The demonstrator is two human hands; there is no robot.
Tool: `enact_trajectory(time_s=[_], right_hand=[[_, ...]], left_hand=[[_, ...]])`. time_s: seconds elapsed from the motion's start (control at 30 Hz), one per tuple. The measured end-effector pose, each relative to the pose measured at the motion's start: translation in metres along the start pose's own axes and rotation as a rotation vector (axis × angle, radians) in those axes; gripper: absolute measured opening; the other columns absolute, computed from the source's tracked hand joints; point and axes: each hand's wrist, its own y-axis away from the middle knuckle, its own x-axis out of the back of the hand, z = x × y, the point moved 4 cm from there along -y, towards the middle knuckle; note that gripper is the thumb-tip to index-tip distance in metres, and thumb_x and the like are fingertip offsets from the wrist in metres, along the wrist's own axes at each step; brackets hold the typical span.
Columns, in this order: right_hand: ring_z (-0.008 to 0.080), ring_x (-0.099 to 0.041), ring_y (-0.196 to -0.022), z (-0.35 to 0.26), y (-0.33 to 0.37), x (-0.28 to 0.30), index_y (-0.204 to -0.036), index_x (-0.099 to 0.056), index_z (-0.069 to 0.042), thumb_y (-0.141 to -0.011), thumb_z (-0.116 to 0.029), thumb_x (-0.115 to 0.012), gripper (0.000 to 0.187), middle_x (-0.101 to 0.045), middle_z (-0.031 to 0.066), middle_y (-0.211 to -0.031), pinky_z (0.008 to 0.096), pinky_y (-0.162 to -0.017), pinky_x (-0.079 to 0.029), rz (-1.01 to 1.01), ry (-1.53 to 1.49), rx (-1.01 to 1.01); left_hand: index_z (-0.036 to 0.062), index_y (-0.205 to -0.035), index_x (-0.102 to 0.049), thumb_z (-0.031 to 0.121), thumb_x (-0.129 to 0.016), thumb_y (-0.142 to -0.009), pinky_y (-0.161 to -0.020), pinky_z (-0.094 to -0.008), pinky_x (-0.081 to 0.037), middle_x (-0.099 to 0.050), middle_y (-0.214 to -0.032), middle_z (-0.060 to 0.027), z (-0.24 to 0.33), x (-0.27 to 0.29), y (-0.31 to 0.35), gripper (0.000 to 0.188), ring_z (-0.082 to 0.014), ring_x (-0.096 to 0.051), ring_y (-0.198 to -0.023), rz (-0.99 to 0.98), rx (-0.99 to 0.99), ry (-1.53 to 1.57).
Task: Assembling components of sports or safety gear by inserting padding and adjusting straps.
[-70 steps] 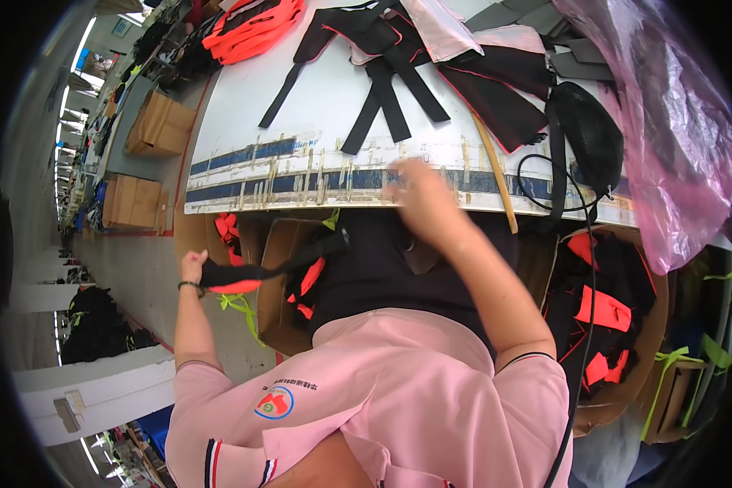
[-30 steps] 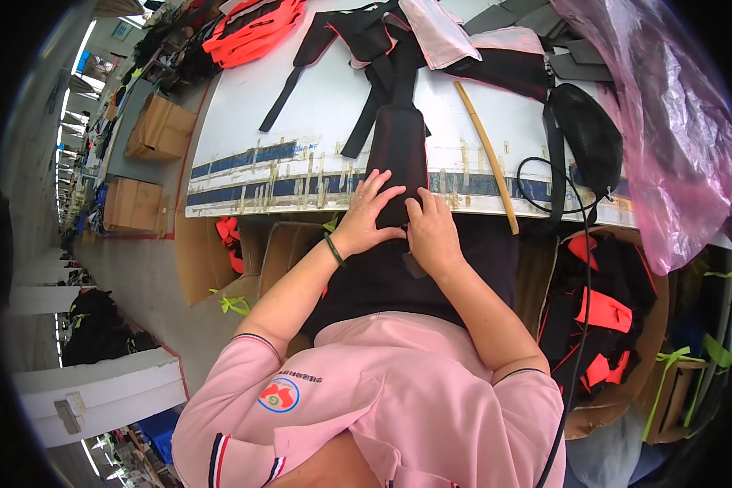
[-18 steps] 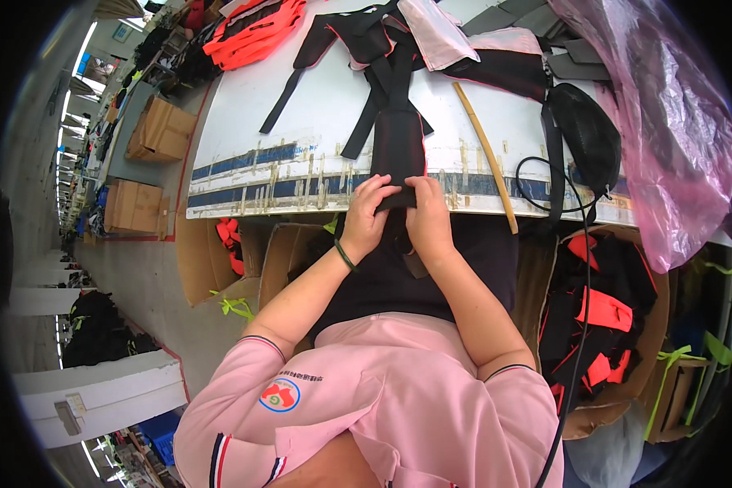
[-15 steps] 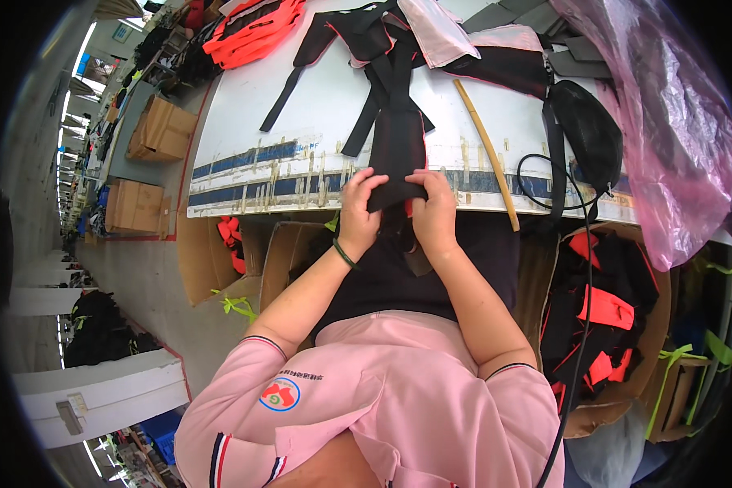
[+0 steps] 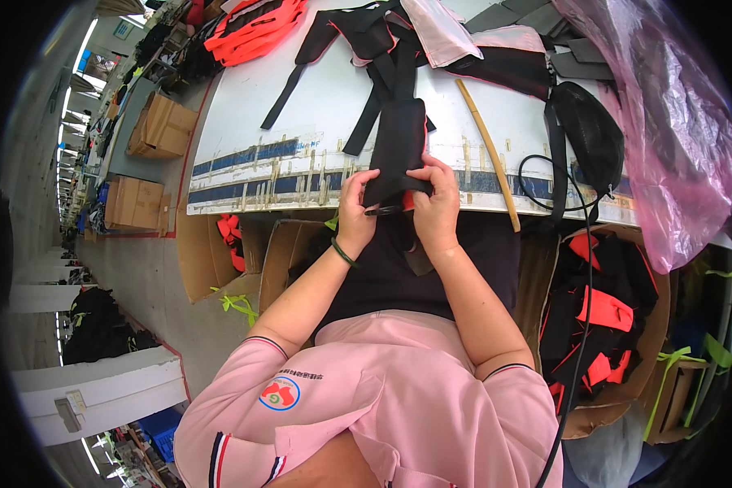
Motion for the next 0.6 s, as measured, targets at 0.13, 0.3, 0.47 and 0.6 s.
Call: enact_trajectory(time_s=[0.13, 0.3, 0.47, 0.6], right_hand=[[0.0153, -0.061, -0.087, 0.002, 0.001, -0.002, -0.091, -0.060, 0.001, -0.072, 0.015, -0.047, 0.027, -0.064, 0.0085, -0.094, 0.0260, -0.078, -0.048, -0.127, -0.196, -0.136], [0.0100, -0.058, -0.075, 0.011, 0.001, -0.005, -0.087, -0.057, -0.001, -0.077, 0.012, -0.049, 0.018, -0.060, 0.0031, -0.078, 0.0233, -0.068, -0.047, -0.341, -0.436, -0.308], [0.0079, -0.056, -0.074, -0.007, 0.005, -0.007, -0.085, -0.055, -0.001, -0.079, 0.010, -0.054, 0.012, -0.059, 0.0020, -0.077, 0.0234, -0.065, -0.046, -0.390, -0.454, -0.259], [0.0092, -0.057, -0.073, -0.030, -0.007, 0.004, -0.085, -0.055, -0.001, -0.081, 0.008, -0.055, 0.010, -0.059, 0.0035, -0.077, 0.0245, -0.066, -0.046, -0.129, -0.098, 0.205]], left_hand=[[0.0028, -0.113, -0.058, -0.010, -0.058, -0.074, -0.088, -0.0300, -0.047, -0.060, -0.106, -0.0104, -0.005, -0.006, 0.005, 0.042, -0.0234, -0.059, -0.098, -0.064, 0.191, 0.338], [-0.0003, -0.115, -0.058, -0.008, -0.048, -0.082, -0.083, -0.0250, -0.049, -0.064, -0.104, -0.0077, -0.006, -0.003, 0.010, 0.035, -0.0160, -0.062, -0.092, -0.110, 0.498, 0.780], [-0.0017, -0.111, -0.057, 0.007, -0.052, -0.088, -0.082, -0.0283, -0.051, -0.064, -0.104, -0.0110, -0.028, -0.004, 0.014, 0.026, -0.0198, -0.062, -0.092, -0.191, 0.645, 1.189], [-0.0021, -0.119, -0.054, 0.010, -0.052, -0.087, -0.084, -0.0300, -0.050, -0.064, -0.104, -0.0107, -0.008, -0.001, 0.009, 0.034, -0.0195, -0.063, -0.093, -0.247, 0.721, 1.303]])
